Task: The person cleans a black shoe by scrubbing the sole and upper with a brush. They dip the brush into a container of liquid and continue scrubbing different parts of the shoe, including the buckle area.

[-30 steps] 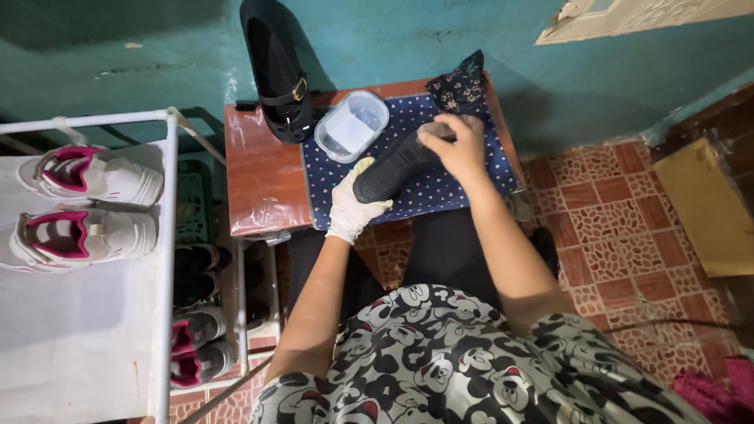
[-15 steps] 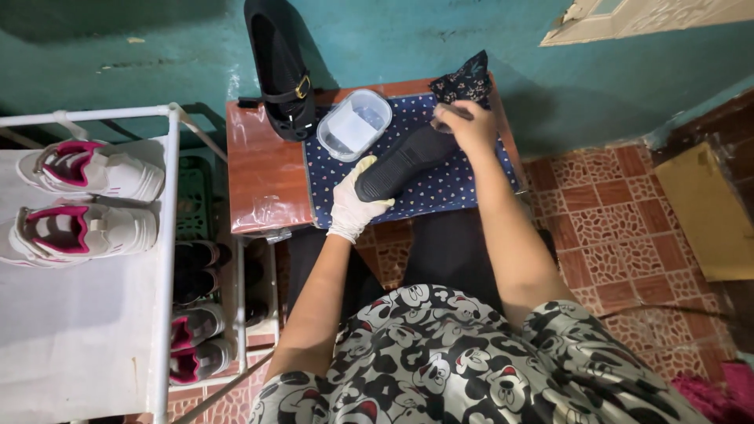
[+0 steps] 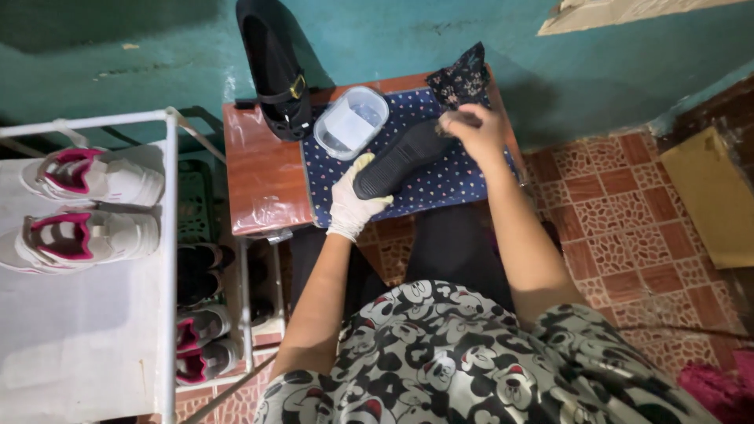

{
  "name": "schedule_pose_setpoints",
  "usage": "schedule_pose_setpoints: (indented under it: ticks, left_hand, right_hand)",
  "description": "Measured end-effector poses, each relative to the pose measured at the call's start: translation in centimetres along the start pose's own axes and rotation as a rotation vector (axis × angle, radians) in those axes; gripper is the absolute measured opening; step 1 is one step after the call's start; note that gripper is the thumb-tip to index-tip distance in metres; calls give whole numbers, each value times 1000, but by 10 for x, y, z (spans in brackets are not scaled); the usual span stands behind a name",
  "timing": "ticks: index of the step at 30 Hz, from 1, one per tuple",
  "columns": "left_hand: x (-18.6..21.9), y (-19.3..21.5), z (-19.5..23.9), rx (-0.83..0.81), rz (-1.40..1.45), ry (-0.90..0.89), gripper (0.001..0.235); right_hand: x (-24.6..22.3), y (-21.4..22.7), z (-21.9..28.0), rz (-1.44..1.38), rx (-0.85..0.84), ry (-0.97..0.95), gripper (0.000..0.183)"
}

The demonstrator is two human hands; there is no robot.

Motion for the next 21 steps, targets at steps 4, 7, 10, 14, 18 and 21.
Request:
schedule_pose_setpoints:
  ticks: [4,7,10,14,18,21]
  left_hand:
    - [-1,3,2,0,-1,25,112]
    - [6,9,2,129,401,37,101]
    - [7,4,4,123,433,40,101]
    - [4,3,0,91,334,56,105]
    - [5,3,3,86,404,52,103]
    - [13,3,2,74,297,75,106]
  right_hand:
    - [30,-6,-3,-103,80,-97,52]
    - [-7,6,36,-91,62,46,50]
    - [14,5,40,-112,112,102,52]
    - [-8,8,67,-140,156,160,47]
    - [-38,7,91,-112,175,423,54]
    - [-11,5,65,-120,265,295,51]
Point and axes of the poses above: each hand's wrist, its own z-axis away from the middle knuckle, its own y-axis out of the back of the hand, x = y × z, the point moved 5 cm from there along -z, towards the middle knuckle, and after that the axes turned 5 degrees about x, right-handed, at the moved point
